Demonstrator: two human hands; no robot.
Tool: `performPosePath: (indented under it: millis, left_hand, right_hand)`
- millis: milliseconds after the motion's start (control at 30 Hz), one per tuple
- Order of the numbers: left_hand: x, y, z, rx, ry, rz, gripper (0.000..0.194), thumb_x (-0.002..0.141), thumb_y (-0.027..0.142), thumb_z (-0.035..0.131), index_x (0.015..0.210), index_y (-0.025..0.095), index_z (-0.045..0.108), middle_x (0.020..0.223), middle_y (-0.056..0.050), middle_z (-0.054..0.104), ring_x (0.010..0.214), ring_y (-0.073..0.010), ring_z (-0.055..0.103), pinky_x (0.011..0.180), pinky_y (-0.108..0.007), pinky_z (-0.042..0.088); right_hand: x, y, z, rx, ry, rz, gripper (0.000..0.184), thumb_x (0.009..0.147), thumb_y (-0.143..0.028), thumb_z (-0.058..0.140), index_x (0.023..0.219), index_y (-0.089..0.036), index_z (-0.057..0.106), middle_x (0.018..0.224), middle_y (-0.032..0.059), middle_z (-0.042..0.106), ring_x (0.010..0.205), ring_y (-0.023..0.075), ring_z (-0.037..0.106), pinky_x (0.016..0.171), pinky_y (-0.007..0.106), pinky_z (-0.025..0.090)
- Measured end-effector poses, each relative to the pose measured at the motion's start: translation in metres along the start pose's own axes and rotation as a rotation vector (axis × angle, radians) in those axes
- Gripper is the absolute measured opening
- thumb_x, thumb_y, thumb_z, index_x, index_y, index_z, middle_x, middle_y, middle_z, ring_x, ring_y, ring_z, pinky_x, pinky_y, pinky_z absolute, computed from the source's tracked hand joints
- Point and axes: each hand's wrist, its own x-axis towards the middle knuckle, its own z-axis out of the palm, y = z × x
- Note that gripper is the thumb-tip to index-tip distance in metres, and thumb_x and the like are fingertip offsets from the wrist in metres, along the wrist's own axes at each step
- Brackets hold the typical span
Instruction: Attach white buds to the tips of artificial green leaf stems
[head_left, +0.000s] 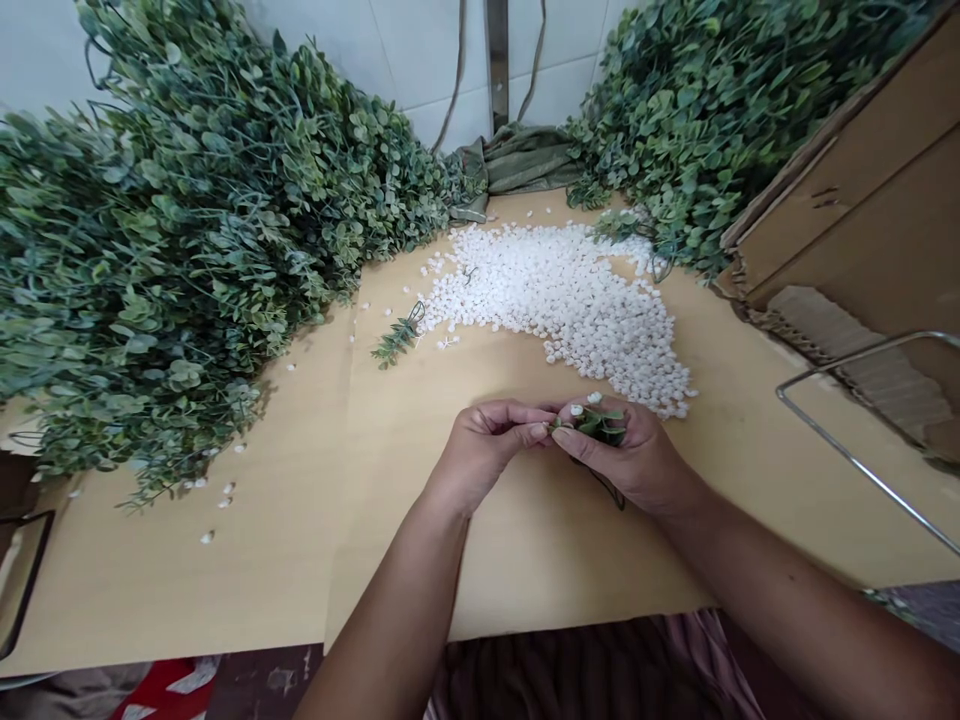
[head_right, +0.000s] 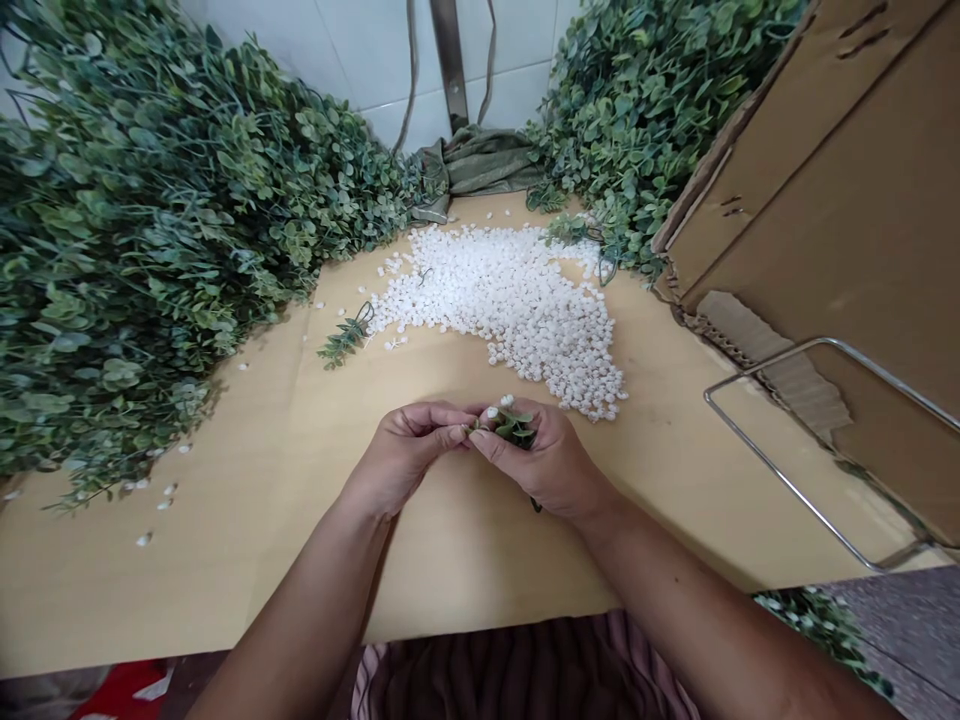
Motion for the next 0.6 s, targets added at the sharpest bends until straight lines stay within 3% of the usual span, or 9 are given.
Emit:
performPosePath:
  millis: [300,500,600]
  left_hand:
    - [0.0014,-0.0025,0.0005,0.0,-0.01,0.018,0.015,0.052,0.023,0.08,0.062,0.015,0.071,0.078,-0.006,0.073,0.078,-0.0164,0.065,0.068,-0.025,0.05]
    - [0.001,-0.0026,-0.0009,-0.016,0.043,-0.016,0.02,0.053,0.029,0.08,0.067,0.016,0.072,0.075,-0.004,0.072,0.065,-0.0122,0.062,0.068,-0.027,0.05]
    - [0.0,-0.0011,-0.0017,-0.004,0.044,-0.016,0.023,0.053,0.03,0.08,0.069,0.016,0.072,0.07,-0.003,0.071,0.064,-0.0122,0.061,0.069,-0.028,0.05]
  right_hand:
    - [-0.0002,0.0007,-0.001,-0.021,-0.024,-0.009,0.004,0.071,-0.018,0.064,0.075,-0.017,0.065,0.074,0.0008,0.069,0.068,0.0123,0.064,0.063,0.02,0.053]
    - [0.001,0.001,-0.0007,-0.105,0.051,0.023,0.01,0.07,-0.025,0.065,0.066,-0.016,0.063,0.061,-0.0003,0.061,0.058,0.012,0.057,0.054,0.022,0.049]
    - [0.0002,-0.0007,-0.0005,-0.111,0.027,0.049,0.012,0.071,-0.027,0.064,0.07,-0.015,0.064,0.062,0.0005,0.061,0.058,0.0125,0.056,0.055,0.023,0.048]
